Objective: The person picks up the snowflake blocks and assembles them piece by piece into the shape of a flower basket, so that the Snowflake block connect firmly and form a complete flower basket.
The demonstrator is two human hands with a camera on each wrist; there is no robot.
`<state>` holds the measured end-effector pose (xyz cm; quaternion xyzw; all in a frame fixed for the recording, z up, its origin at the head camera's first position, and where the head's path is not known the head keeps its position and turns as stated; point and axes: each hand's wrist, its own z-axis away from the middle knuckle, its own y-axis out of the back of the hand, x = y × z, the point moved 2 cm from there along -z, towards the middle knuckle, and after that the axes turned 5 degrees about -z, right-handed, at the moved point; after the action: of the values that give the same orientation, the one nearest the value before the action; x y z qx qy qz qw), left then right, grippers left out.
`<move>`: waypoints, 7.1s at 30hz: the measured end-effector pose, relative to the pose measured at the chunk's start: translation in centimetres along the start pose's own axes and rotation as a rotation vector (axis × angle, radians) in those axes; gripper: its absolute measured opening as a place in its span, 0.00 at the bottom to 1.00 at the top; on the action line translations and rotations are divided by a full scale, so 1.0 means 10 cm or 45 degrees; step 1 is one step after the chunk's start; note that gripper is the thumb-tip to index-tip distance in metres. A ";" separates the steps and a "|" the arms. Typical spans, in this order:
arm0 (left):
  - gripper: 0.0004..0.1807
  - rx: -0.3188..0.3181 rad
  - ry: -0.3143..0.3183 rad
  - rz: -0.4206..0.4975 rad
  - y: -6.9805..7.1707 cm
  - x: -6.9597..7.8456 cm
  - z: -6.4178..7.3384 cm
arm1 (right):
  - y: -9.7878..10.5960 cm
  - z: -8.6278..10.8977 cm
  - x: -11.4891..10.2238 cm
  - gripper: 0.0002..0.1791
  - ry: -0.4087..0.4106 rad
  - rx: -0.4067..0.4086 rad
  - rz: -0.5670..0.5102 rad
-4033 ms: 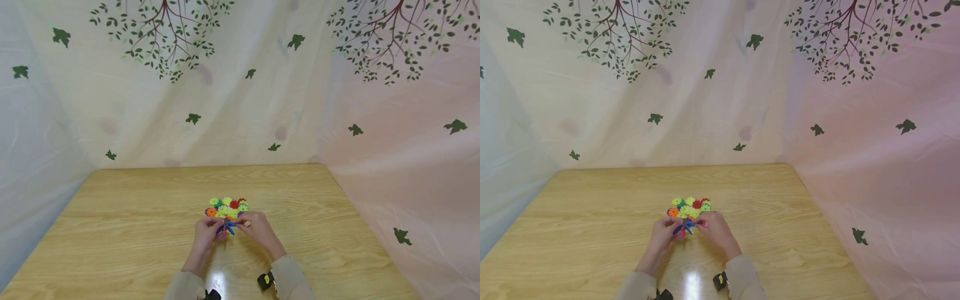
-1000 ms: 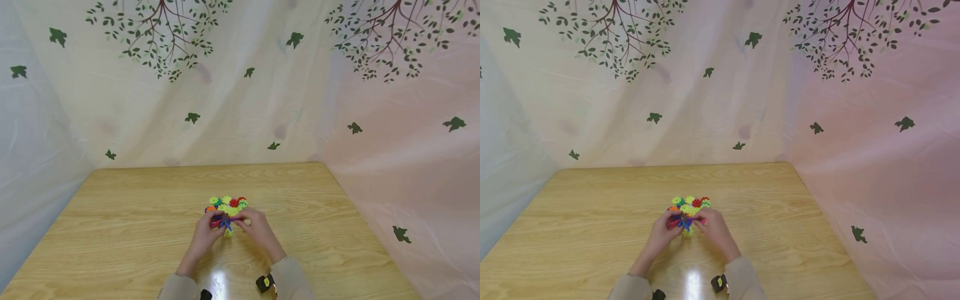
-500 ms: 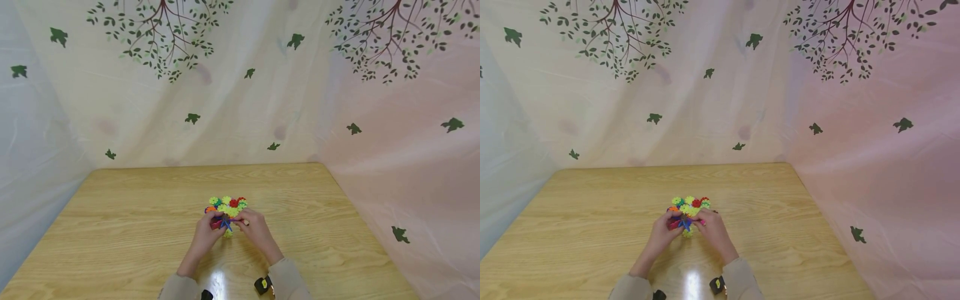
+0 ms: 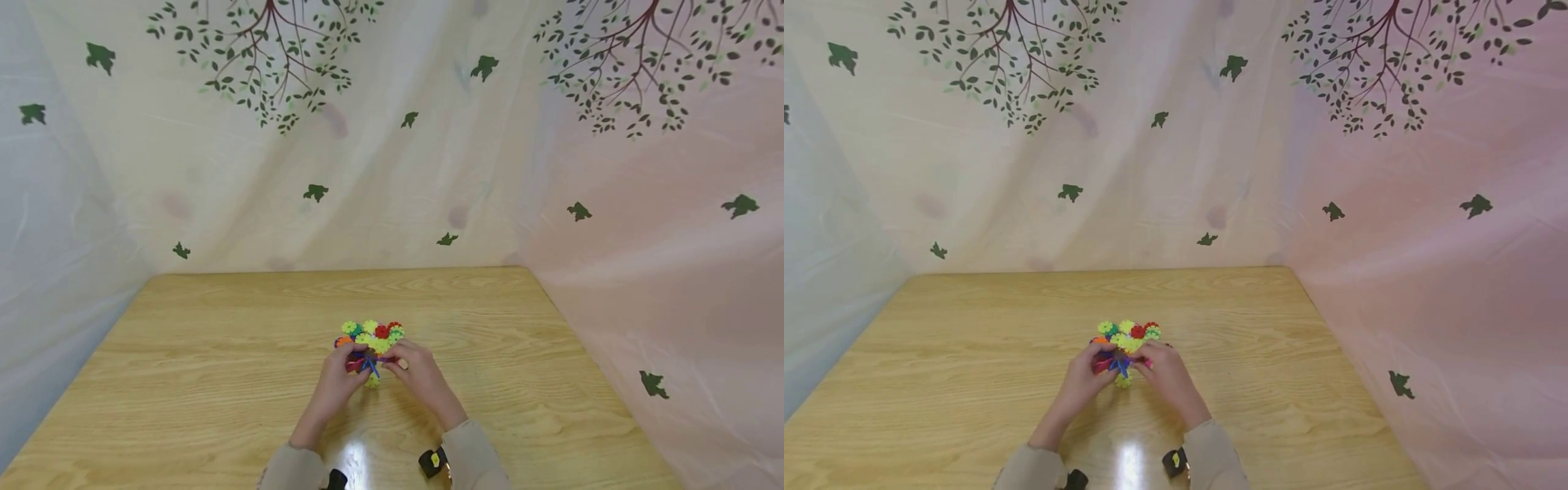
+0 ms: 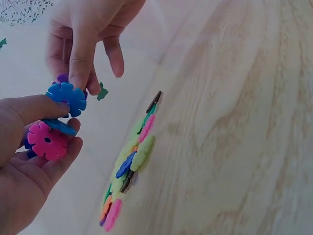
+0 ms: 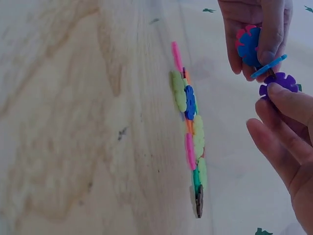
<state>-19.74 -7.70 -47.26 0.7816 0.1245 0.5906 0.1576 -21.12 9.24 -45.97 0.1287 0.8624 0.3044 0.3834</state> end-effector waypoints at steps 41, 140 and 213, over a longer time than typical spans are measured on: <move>0.19 -0.067 0.043 -0.027 0.03 -0.09 0.01 | 0.14 -0.16 0.28 0.05 -0.312 -0.288 0.180; 0.32 -0.340 0.119 0.048 0.20 0.12 -0.03 | 0.13 0.01 -0.05 0.06 -0.179 -0.175 0.097; 0.20 -0.331 -0.122 0.246 0.05 0.13 0.03 | 0.13 0.20 -0.18 0.07 -0.004 0.180 0.024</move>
<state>-19.14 -7.68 -45.99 0.7902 -0.0364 0.5761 0.2056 -18.44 10.24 -45.16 0.1640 0.8799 0.2460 0.3720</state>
